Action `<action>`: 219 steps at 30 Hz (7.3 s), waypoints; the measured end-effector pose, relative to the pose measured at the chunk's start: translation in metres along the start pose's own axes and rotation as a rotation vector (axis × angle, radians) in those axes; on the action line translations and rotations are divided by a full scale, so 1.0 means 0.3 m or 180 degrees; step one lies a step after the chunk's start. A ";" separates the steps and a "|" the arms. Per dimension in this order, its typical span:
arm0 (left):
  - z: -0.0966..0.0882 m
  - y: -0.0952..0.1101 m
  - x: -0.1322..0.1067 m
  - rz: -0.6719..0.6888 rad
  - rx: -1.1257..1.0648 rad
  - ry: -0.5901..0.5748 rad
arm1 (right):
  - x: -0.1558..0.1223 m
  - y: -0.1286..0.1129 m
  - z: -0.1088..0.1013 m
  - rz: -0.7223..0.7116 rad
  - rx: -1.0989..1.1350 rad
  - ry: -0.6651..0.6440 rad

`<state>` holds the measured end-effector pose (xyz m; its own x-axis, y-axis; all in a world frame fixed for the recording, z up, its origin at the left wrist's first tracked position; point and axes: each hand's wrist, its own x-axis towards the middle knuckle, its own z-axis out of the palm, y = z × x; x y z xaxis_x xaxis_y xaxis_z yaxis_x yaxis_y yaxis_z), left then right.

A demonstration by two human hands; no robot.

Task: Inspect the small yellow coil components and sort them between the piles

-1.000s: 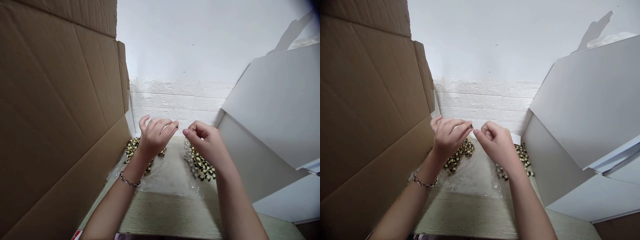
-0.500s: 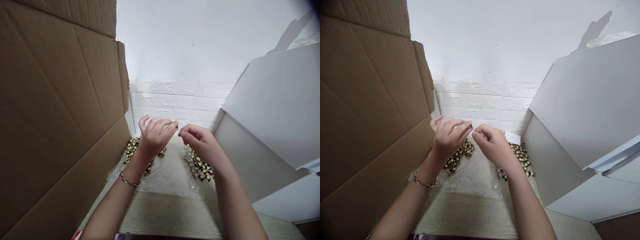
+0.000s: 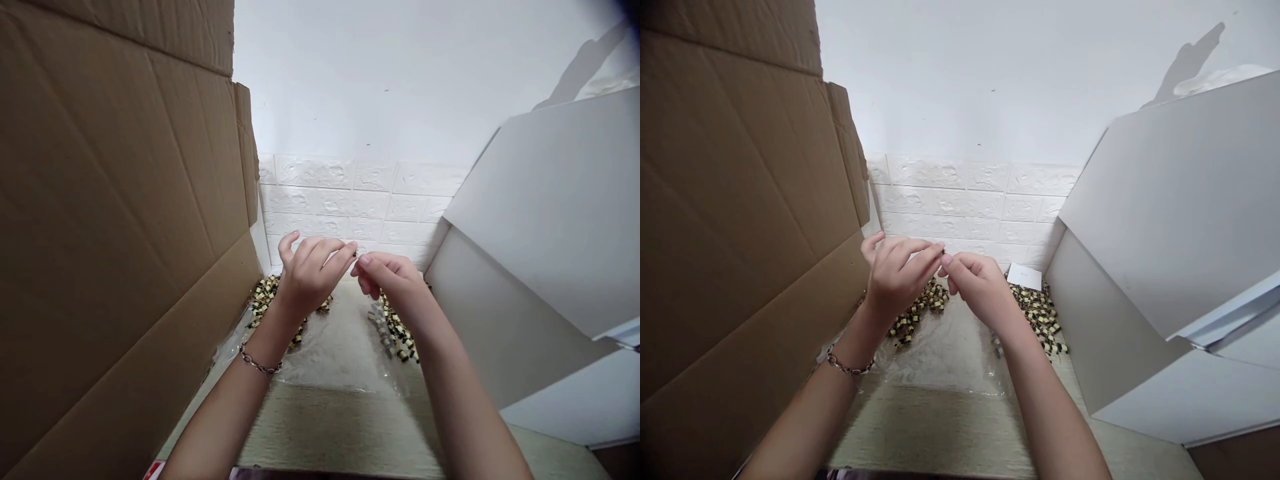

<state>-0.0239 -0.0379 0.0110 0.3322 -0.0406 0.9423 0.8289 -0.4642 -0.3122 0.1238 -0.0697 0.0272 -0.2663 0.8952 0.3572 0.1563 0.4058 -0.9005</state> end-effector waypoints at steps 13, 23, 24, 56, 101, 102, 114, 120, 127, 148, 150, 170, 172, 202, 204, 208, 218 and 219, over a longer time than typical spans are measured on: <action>0.007 0.011 -0.005 0.0220 0.0129 -0.0017 | 0.002 0.011 0.006 0.0131 -0.0597 0.0379; 0.016 0.014 -0.011 0.0254 0.0174 -0.0069 | 0.012 0.037 0.002 0.0200 -0.0770 0.0550; 0.017 0.013 -0.012 0.0245 0.0167 -0.0068 | 0.013 0.035 0.002 0.0232 -0.0705 0.0521; -0.030 0.024 0.035 -0.1157 -0.1767 -0.0520 | 0.004 0.009 -0.029 -0.0457 -0.0610 0.0399; 0.009 0.016 0.010 -0.3198 -0.5816 -0.2215 | -0.035 -0.016 -0.076 -0.0864 -0.1574 0.0494; 0.007 0.017 0.011 -0.3197 -0.5833 -0.2234 | -0.036 -0.018 -0.073 -0.1001 -0.1766 0.0601; 0.006 0.019 0.017 -0.2898 -0.5969 -0.2487 | -0.034 -0.024 -0.045 -0.1780 -0.2723 0.1309; 0.006 0.014 0.016 -0.2884 -0.5765 -0.2554 | -0.021 -0.015 -0.044 -0.1501 -0.2511 0.1108; 0.007 0.003 0.010 -0.3127 -0.5796 -0.2219 | 0.006 0.016 -0.056 -0.0929 -0.1545 0.0534; 0.001 0.014 0.020 -0.3769 -0.6517 -0.1802 | 0.018 0.026 -0.026 -0.0805 0.0056 0.0136; 0.009 0.028 0.024 -0.3742 -0.6892 -0.1679 | 0.022 0.024 -0.017 -0.0824 0.0460 0.0144; 0.001 0.111 0.050 -0.4550 -0.7914 -0.1210 | 0.023 0.027 -0.043 -0.0858 0.1138 0.0372; -0.001 0.115 0.051 -0.4579 -0.7928 -0.1149 | 0.023 0.032 -0.043 -0.0851 0.1169 0.0353; -0.077 0.127 0.073 -0.5149 -0.7571 -0.1354 | -0.075 -0.071 -0.048 -0.2267 -0.1371 0.1361; -0.078 0.127 0.074 -0.5141 -0.7499 -0.1313 | -0.074 -0.069 -0.050 -0.2275 -0.1436 0.1356; -0.084 0.125 0.073 -0.5082 -0.7452 -0.1336 | -0.080 -0.070 -0.051 -0.2285 -0.1608 0.1437; -0.082 0.104 0.076 -0.5067 -0.7098 -0.1661 | -0.084 -0.070 -0.058 -0.2205 -0.1872 0.1257; -0.081 0.103 0.077 -0.5052 -0.7059 -0.1673 | -0.084 -0.069 -0.061 -0.2177 -0.1889 0.1227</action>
<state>-0.0016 -0.0746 0.0261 0.6004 0.7874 0.1395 -0.5863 0.3148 0.7464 0.1446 -0.0973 0.0414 -0.1654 0.3888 0.9064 0.5644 0.7909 -0.2363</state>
